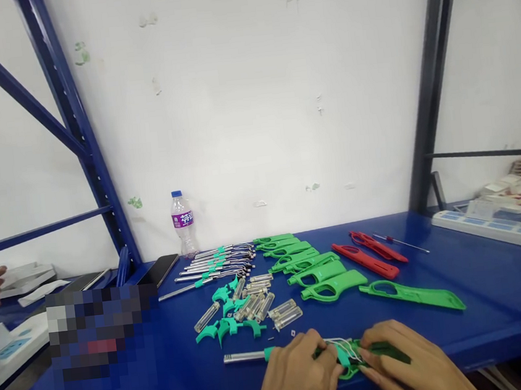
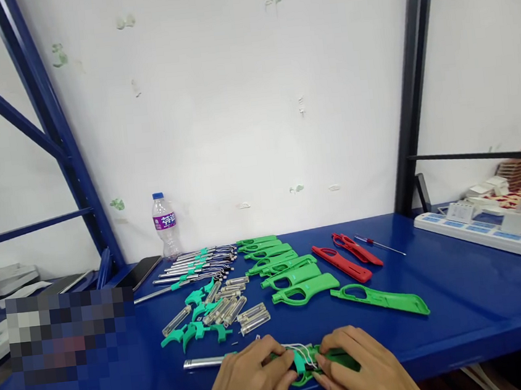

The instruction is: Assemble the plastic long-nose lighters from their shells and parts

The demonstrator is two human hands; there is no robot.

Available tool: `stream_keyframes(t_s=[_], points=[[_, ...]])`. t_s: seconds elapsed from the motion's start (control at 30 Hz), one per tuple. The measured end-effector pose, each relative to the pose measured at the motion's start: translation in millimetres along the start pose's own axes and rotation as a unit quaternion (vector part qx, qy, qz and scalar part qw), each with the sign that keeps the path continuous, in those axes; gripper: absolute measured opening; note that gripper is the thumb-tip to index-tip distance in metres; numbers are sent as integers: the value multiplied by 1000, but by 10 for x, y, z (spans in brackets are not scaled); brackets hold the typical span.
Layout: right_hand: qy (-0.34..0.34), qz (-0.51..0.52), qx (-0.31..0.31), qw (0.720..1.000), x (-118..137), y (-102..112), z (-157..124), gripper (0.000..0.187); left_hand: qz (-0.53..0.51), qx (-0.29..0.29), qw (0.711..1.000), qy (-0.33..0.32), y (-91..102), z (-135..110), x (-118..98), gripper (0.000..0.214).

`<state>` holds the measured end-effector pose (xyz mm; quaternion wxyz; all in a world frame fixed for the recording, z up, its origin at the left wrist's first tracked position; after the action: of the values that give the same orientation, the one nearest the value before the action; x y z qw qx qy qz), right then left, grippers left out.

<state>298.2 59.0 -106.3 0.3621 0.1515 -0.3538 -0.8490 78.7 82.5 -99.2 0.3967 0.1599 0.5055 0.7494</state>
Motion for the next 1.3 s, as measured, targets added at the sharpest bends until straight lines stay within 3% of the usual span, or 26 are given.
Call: stream_keyframes(t_s=[0.2,0.33,0.53,0.63,0.8,0.93,1.13,1.3], points=[[-78,38,52,995,-51,-44,-107,12,-52,7,999,8,281,-25,62,22],[-148,34,69,986,-43,-12,-143,15,-60,-15,996,69,578,-84,319,23],[-219,18,90,971,-238,135,-107,29,-29,22,991,132,871,-156,598,26],[-227,-29,51,972,-582,225,-150,29,-20,5,991,130,864,-133,568,28],[-241,-74,-50,966,-1064,317,-320,37,-24,47,992,114,729,-65,465,27],[-262,-50,-55,962,-1090,324,-357,35,-27,50,992,113,730,-59,471,29],[-263,-82,0,961,-1023,306,-316,37,27,-21,990,138,868,-120,564,30],[-256,-119,17,959,-1037,274,-332,39,0,17,989,150,831,-130,613,29]])
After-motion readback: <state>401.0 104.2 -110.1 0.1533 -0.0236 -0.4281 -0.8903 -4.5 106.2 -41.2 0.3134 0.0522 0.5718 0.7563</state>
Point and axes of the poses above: each hand's wrist, its own z-axis towards the middle knuckle, its own y-axis out of the back of the hand, x = y × z, the point moved 2 cm from there along z, towards the middle knuckle, and after that the axes turned 4 degrees about -z, right-handed, at the moved point
